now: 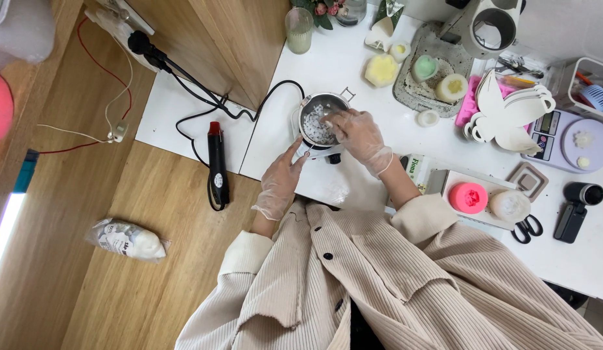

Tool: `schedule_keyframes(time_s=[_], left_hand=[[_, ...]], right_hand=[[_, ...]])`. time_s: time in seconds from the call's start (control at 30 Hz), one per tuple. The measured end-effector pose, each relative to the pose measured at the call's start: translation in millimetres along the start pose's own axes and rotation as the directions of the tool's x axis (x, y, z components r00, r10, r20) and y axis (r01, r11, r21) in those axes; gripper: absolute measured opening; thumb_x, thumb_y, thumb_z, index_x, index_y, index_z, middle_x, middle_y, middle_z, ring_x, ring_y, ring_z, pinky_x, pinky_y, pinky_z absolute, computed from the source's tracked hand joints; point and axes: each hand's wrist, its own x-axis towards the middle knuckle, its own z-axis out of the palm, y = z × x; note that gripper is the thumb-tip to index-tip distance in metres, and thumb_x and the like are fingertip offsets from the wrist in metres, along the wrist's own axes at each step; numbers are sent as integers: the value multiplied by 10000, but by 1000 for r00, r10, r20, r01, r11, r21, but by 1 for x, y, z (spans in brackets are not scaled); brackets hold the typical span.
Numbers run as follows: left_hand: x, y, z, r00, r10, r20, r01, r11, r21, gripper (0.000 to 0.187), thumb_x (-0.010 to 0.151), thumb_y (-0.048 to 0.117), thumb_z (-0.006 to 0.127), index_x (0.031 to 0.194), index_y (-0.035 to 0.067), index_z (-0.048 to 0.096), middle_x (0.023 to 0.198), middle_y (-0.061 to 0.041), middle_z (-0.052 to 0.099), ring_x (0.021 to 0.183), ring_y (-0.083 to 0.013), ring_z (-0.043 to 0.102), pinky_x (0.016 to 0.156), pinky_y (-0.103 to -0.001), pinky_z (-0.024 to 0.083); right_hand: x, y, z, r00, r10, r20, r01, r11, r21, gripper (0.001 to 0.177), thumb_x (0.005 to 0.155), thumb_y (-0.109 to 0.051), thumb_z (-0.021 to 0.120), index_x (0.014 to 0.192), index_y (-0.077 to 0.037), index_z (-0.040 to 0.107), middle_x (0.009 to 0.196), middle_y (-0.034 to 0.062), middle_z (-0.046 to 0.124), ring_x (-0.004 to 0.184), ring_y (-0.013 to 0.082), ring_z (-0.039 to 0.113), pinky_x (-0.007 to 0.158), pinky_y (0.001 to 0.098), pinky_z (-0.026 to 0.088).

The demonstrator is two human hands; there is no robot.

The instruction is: Melting wax flakes in a small pot using a heat gun while preparing candle molds.

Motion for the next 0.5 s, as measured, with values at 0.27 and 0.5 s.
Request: schedule_keyframes(time_s=[0.27,0.5], left_hand=[[0,-1,1,1000,-19,2,19,1000,3,562,971,495,597,1508,383,477,1038,-134,721,860,-306,694,782,-436,549],[8,-10,6,1000,4,-17,-3,1000,26,558,971,509,594,1500,380,474,1048,-128,716,853,-304,693,774,-439,548]], right_hand=[[-6,7,4,989,134,55,-130,989,-76,185,1010,-198,630,1114,-91,739,980,105,732,920,298,678,848,440,505],[-9,21,13,994,86,64,-90,995,53,197,1016,-164,603,1146,-124,745,1111,108,717,951,318,659,861,433,529]])
